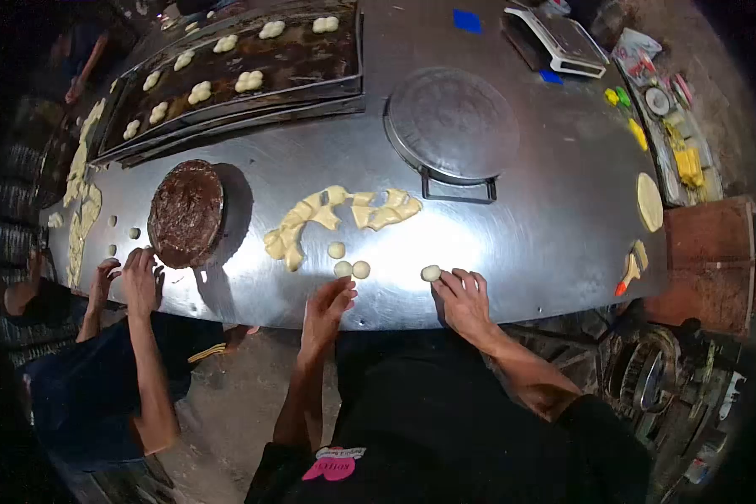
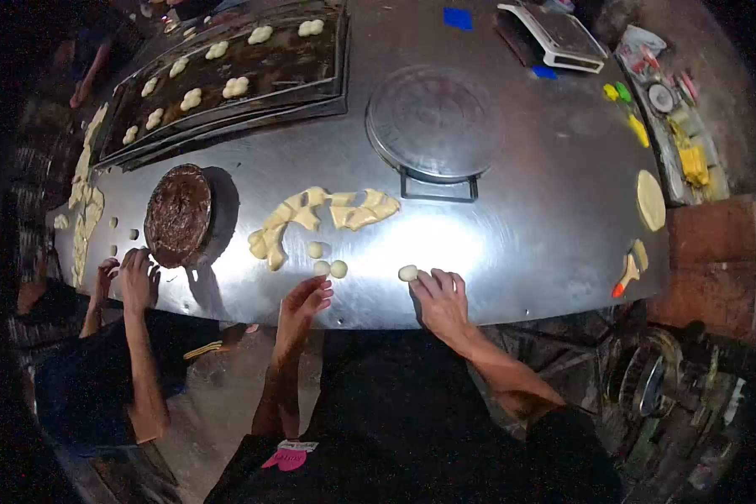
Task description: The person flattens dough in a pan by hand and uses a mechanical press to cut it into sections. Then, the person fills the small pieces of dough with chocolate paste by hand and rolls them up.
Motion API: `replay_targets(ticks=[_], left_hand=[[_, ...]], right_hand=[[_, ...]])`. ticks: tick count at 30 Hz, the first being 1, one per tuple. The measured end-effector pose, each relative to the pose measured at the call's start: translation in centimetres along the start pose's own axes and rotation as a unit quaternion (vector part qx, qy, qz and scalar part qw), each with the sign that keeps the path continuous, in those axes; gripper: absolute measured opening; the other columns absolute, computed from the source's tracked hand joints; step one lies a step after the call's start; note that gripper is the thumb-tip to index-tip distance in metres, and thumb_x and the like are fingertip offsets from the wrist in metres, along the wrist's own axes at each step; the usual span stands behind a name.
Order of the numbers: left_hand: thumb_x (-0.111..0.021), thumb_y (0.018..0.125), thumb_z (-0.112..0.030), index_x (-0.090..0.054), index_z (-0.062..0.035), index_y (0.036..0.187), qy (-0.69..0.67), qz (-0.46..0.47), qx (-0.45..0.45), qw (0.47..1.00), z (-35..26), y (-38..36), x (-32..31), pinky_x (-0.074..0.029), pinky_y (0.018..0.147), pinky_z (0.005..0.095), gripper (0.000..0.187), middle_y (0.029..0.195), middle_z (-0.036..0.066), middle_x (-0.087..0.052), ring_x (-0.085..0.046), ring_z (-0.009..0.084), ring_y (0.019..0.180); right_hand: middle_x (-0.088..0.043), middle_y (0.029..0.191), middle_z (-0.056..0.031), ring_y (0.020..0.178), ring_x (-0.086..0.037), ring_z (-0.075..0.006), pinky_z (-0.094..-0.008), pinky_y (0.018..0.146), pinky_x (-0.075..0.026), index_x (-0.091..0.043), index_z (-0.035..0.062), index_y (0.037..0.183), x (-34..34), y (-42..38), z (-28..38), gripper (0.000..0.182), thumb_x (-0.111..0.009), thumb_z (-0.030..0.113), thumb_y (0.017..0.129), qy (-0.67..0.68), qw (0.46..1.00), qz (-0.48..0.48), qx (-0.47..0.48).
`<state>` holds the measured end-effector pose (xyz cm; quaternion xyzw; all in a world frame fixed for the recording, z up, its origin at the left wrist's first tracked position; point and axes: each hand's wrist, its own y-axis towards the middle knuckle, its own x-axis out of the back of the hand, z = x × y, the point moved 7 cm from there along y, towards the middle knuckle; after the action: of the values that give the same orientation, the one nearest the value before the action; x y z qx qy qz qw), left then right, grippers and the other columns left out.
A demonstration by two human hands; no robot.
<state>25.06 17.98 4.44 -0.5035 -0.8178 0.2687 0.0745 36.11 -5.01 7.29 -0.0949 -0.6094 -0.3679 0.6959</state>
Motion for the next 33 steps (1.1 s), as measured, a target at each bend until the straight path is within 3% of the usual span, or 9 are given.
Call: replay_targets(ticks=[8,10,13,19,21,27,29,31,33], left_hand=[[-0.064,0.088,-0.009,-0.060,0.0002,0.121,0.160,0.051,-0.083,0.982,2.0,-0.4,-5.8,-0.051,0.085,0.0306,0.034,0.111,0.015,-0.066,-0.063,0.0179,0.100],[-0.066,0.087,-0.009,-0.059,-0.0003,0.121,0.160,0.058,-0.111,0.979,1.2,-0.5,-8.2,-0.052,0.085,0.0311,0.036,0.110,0.013,-0.064,-0.063,0.0167,0.096],[-0.065,0.089,-0.007,-0.060,-0.0020,0.118,0.138,0.072,-0.235,0.959,-1.0,-0.7,-10.7,-0.054,0.081,0.0267,0.030,0.098,0.010,-0.061,-0.062,0.0136,0.092],[-0.063,0.090,-0.006,-0.061,0.0015,0.104,0.212,0.011,-0.262,0.941,-4.8,-0.2,-8.6,-0.052,0.064,0.0243,0.016,0.086,0.005,-0.059,-0.060,0.0119,0.070],[-0.062,0.091,-0.005,-0.058,0.0033,0.108,0.019,0.044,-0.160,0.986,-3.4,1.0,-7.3,-0.051,0.064,0.0247,0.019,0.088,0.007,-0.061,-0.060,0.0114,0.072],[-0.061,0.091,-0.002,-0.047,0.0017,0.126,0.103,0.014,-0.183,0.978,-3.3,2.3,-5.5,-0.052,0.068,0.0258,0.038,0.086,0.008,-0.062,-0.060,0.0118,0.078],[-0.058,0.091,0.002,-0.035,-0.0008,0.141,0.201,-0.011,-0.190,0.961,-3.8,1.0,-3.4,-0.053,0.079,0.0276,0.055,0.098,0.013,-0.064,-0.063,0.0166,0.089],[-0.064,0.088,-0.007,-0.045,-0.0010,0.134,0.195,-0.086,-0.293,0.932,-1.8,0.3,0.8,-0.054,0.074,0.0315,0.050,0.097,0.015,-0.067,-0.068,0.0223,0.084],[-0.064,0.088,-0.009,-0.051,0.0010,0.128,0.222,-0.128,-0.172,0.951,-1.5,-0.9,3.5,-0.053,0.078,0.0312,0.043,0.099,0.015,-0.067,-0.066,0.0205,0.090]], right_hand=[[-0.063,0.089,-0.0098,0.088,-0.060,-0.0280,-0.0397,0.081,-0.045,-0.067,0.0065,0.094,-1.8,1.6,-0.7,0.017,-0.064,0.005,0.078,0.219,0.969,0.000,-0.117],[-0.065,0.090,-0.0112,0.084,-0.064,-0.0232,-0.0344,0.071,-0.051,-0.065,0.0025,0.097,-3.9,0.3,-3.3,0.016,-0.066,0.008,0.082,0.403,0.867,0.064,-0.285],[-0.064,0.099,-0.0098,0.090,-0.063,-0.0147,-0.0277,0.077,-0.053,-0.061,-0.0019,0.102,-2.3,2.1,-0.8,0.014,-0.061,0.006,0.090,0.742,0.533,0.149,-0.379],[-0.064,0.101,-0.0098,0.088,-0.062,-0.0140,-0.0273,0.079,-0.053,-0.061,-0.0030,0.107,-0.6,5.9,2.1,0.017,-0.059,0.002,0.090,0.781,0.480,0.156,-0.368],[-0.065,0.100,-0.0093,0.088,-0.062,-0.0133,-0.0268,0.078,-0.052,-0.062,-0.0031,0.106,-1.7,6.5,2.6,0.017,-0.060,0.002,0.090,0.761,0.526,0.146,-0.352],[-0.065,0.094,-0.0072,0.087,-0.061,-0.0154,-0.0289,0.075,-0.050,-0.064,-0.0019,0.099,-3.1,8.0,3.7,0.014,-0.064,0.004,0.087,0.662,0.663,0.125,-0.326],[-0.064,0.092,-0.0091,0.085,-0.062,-0.0244,-0.0326,0.076,-0.050,-0.064,0.0015,0.096,-0.2,7.4,3.1,0.012,-0.065,0.004,0.084,0.302,0.947,0.005,-0.110],[-0.061,0.095,-0.0096,0.092,-0.057,-0.0291,-0.0397,0.080,-0.047,-0.064,0.0052,0.092,-0.6,4.0,1.5,0.015,-0.068,0.005,0.078,0.222,0.975,0.010,-0.016],[-0.060,0.094,-0.0087,0.093,-0.055,-0.0293,-0.0429,0.080,-0.042,-0.063,0.0057,0.088,-1.4,1.7,-2.0,0.015,-0.070,0.010,0.075,0.140,0.988,0.062,0.001]])
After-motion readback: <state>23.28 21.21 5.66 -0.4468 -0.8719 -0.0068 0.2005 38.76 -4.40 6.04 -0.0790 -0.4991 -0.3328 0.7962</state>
